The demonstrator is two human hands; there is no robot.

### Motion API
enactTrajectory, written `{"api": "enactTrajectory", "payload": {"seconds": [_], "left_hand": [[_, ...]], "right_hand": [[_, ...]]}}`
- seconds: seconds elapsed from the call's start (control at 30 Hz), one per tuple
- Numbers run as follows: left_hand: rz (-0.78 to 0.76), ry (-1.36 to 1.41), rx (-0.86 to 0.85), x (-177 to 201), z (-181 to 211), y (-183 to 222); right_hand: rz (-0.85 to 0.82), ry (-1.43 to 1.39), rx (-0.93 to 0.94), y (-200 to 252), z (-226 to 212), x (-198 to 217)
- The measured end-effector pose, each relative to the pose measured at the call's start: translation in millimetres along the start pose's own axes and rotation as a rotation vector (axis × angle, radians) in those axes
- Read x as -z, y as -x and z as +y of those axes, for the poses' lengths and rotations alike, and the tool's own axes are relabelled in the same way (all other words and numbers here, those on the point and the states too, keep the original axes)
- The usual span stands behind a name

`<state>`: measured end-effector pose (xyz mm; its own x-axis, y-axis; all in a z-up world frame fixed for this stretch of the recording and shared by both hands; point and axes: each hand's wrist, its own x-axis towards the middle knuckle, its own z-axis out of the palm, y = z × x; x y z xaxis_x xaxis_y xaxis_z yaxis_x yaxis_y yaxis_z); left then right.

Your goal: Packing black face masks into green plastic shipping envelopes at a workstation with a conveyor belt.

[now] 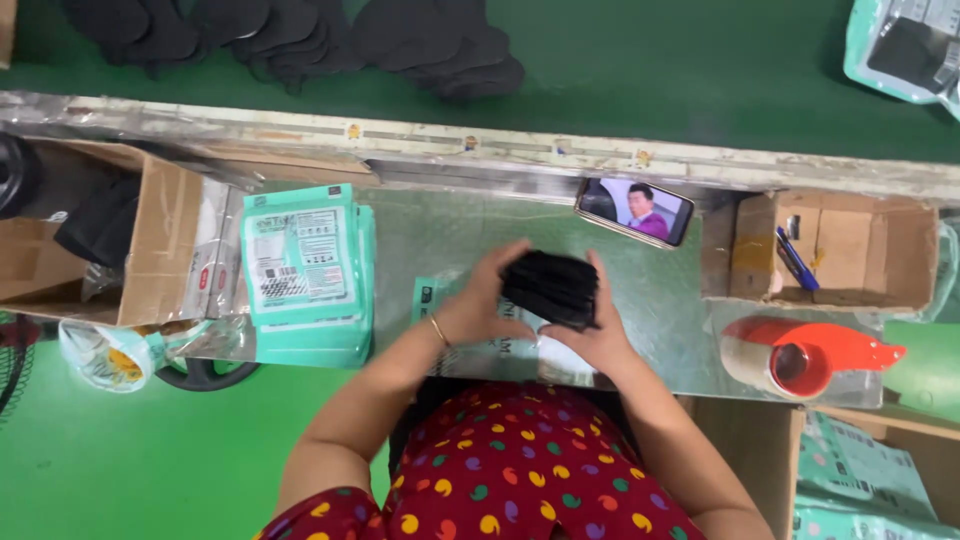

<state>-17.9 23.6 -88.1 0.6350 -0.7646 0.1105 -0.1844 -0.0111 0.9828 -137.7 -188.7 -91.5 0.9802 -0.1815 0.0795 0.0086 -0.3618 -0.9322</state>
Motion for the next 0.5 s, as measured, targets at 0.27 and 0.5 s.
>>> {"api": "enactTrajectory", "payload": {"seconds": [0.27,0.5], "left_hand": [[0.089,-0.450,0.138,0,-53,17],[0.096,-0.616,-0.305,64,-40,37]], "right_hand": [[0.006,0.070,0.414,10,15,-21],[-0.028,0.024,0.168,12,103,-22]]}}
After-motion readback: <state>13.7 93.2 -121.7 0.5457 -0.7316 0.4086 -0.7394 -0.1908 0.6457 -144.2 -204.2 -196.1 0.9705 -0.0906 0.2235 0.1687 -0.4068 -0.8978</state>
